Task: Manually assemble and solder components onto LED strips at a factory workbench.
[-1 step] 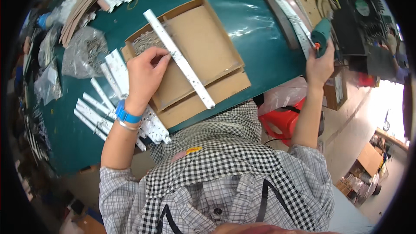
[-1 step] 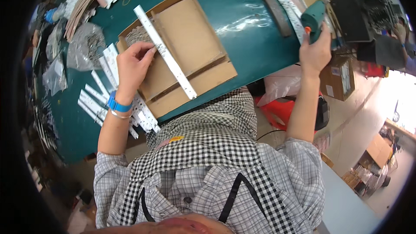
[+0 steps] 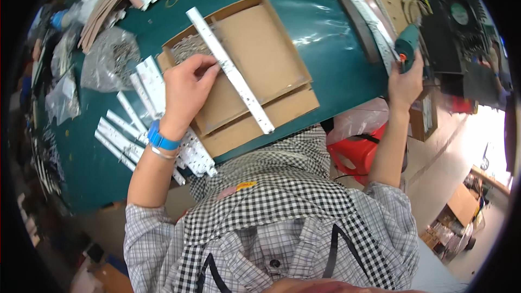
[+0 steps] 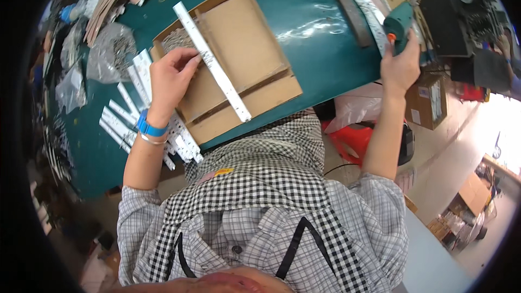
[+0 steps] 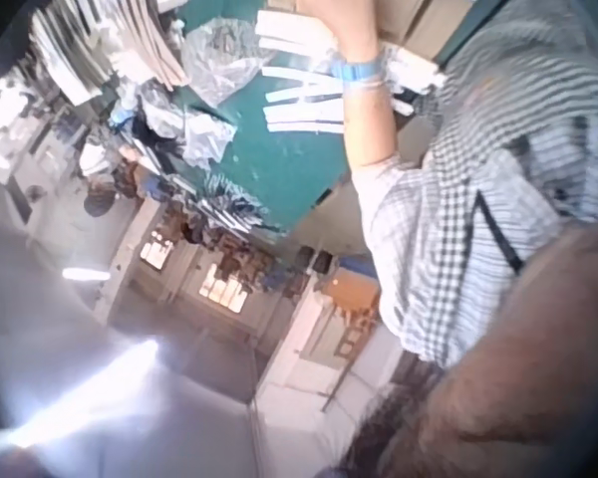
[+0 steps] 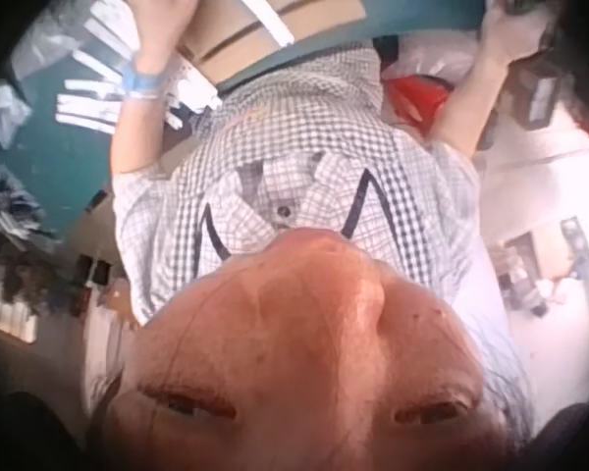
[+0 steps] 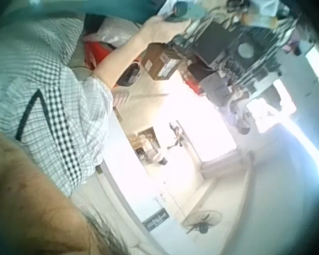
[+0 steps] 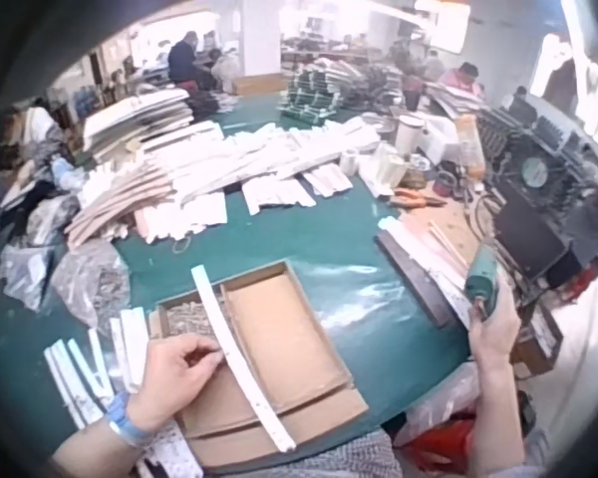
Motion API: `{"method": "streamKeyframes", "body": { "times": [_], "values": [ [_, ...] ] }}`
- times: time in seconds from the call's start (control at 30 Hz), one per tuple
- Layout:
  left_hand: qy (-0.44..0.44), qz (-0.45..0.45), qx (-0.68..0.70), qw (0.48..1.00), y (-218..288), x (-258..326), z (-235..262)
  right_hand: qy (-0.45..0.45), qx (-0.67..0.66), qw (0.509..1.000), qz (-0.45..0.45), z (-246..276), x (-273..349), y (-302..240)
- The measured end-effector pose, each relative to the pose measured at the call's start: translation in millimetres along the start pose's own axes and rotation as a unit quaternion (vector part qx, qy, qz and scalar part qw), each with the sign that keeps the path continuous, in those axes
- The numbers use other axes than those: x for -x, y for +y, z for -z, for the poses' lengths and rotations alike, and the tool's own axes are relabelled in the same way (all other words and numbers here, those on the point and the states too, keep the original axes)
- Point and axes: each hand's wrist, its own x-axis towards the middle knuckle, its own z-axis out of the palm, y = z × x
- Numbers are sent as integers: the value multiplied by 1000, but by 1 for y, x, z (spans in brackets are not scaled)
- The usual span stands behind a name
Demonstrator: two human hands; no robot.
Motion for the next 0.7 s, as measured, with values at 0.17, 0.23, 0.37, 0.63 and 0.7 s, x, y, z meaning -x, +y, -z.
{"method": "streamKeyframes", "body": {
  "times": [0.17, 0.23, 0.37, 0.63, 0.7],
  "values": [
    [43, -55, -78, 995, 16, 10, 23, -44, 41, 998, 37, -2, -3, 8],
    [-11, -144, -91, 985, 31, 18, 31, -66, 58, 995, 41, 2, -5, 10],
    [-137, -283, -74, 946, 52, 43, 16, -94, 40, 993, 58, 2, -14, 13],
    [-236, -392, -134, 879, 50, 39, -12, -107, -119, 986, -48, 40, -3, -3],
    [-218, -414, -176, 866, 58, 45, -4, -106, -275, 950, -100, 47, 8, -14]
  ]
}}
